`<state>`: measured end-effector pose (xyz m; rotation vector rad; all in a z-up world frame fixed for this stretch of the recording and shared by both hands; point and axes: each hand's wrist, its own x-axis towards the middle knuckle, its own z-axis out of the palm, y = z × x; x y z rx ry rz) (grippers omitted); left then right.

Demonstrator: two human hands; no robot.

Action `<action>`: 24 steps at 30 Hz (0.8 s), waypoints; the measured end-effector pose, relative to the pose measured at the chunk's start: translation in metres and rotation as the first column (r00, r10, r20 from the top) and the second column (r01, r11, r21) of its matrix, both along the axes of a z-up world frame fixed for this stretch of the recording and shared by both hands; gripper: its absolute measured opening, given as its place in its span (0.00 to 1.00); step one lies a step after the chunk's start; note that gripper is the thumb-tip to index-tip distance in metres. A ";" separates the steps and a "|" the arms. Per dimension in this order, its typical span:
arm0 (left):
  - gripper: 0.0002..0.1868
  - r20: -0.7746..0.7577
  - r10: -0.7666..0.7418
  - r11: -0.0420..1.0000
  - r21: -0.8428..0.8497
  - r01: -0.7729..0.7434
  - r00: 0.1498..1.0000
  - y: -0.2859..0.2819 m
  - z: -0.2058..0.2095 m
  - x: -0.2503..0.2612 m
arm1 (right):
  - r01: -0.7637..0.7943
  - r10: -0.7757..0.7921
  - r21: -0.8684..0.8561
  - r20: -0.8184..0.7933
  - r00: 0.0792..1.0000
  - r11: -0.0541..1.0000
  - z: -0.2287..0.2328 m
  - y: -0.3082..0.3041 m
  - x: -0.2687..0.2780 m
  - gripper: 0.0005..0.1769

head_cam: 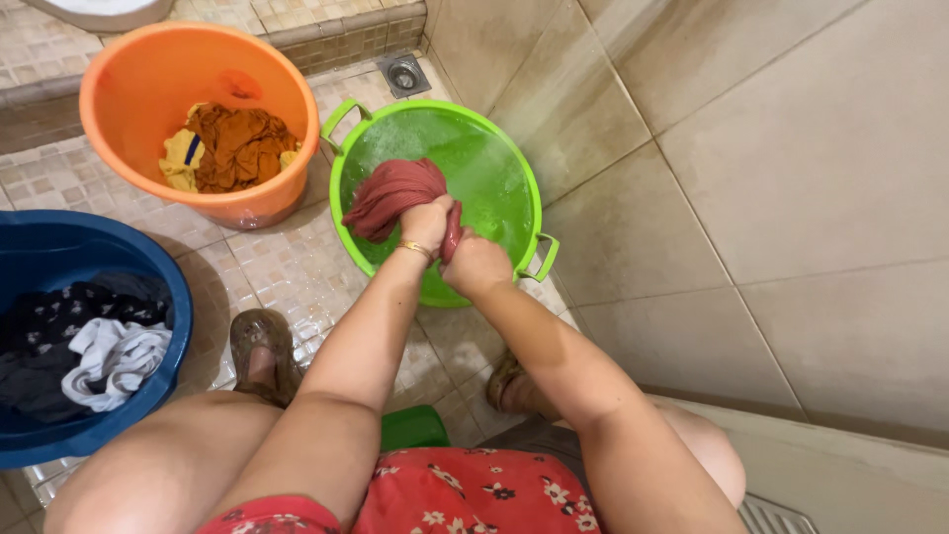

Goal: The person washes a red garment by hand in a green basin filled with water. They repeatedly submerge, agitate, and wring the cloth under a running shower stream, then transfer it to an orange bucket.

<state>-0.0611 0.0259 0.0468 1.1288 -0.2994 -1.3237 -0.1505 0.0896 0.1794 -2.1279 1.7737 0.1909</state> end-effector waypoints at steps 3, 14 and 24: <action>0.09 0.075 0.063 0.998 -0.032 -0.061 0.995 -0.007 -0.012 -0.002 | -0.042 0.043 -0.072 0.004 0.999 0.996 -0.005 0.001 -0.005 0.31; 0.18 -0.671 -0.484 0.851 -0.510 0.124 0.562 0.004 -0.001 0.059 | 0.016 -0.650 0.656 0.744 0.157 0.755 -0.036 -0.008 -0.096 0.42; 0.19 -0.680 -0.444 0.850 -0.525 0.035 0.583 0.010 0.015 0.054 | -0.118 -0.863 0.855 0.499 -0.082 0.506 -0.105 0.008 -0.067 0.36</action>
